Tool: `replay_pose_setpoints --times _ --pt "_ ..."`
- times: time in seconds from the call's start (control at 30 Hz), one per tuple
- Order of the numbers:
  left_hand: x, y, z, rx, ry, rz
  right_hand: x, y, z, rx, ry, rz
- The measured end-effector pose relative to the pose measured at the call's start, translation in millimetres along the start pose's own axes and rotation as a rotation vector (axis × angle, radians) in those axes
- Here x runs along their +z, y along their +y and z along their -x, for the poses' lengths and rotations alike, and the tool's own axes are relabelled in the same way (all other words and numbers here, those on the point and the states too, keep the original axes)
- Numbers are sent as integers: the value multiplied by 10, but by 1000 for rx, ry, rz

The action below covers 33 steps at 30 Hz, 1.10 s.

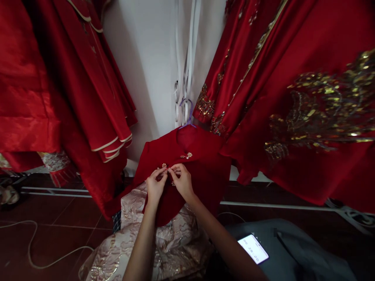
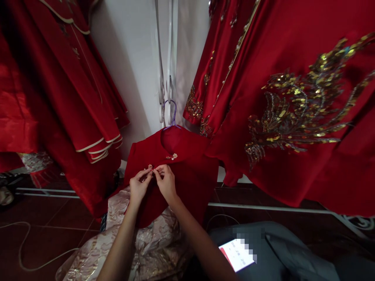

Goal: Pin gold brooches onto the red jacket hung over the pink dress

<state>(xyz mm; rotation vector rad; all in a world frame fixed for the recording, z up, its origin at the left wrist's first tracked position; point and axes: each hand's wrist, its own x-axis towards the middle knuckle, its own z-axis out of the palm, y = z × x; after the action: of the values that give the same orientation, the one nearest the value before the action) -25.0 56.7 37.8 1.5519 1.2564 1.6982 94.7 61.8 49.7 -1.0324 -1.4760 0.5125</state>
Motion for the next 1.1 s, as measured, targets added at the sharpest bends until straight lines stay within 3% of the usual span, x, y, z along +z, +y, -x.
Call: replay_pose_setpoints --times 0.23,0.37,0.5,0.67,0.83,0.97,1.1 --pt "-96 86 -68 138 -58 -221 -3 8 -43 -10 -2 36" --pt "-63 -7 -98 21 -88 -32 -68 40 -33 54 -70 -68" --pt "42 -95 87 -69 -30 91 -343 47 68 136 -220 -109" --pt "176 2 469 -20 -314 -318 -766 77 291 154 -303 190" --pt "223 81 531 55 -474 -503 -859 242 492 186 -353 404" --pt "222 0 497 100 -464 -508 -778 321 507 186 -358 481" --pt "246 -131 545 80 -338 -494 -735 294 501 165 -304 458"
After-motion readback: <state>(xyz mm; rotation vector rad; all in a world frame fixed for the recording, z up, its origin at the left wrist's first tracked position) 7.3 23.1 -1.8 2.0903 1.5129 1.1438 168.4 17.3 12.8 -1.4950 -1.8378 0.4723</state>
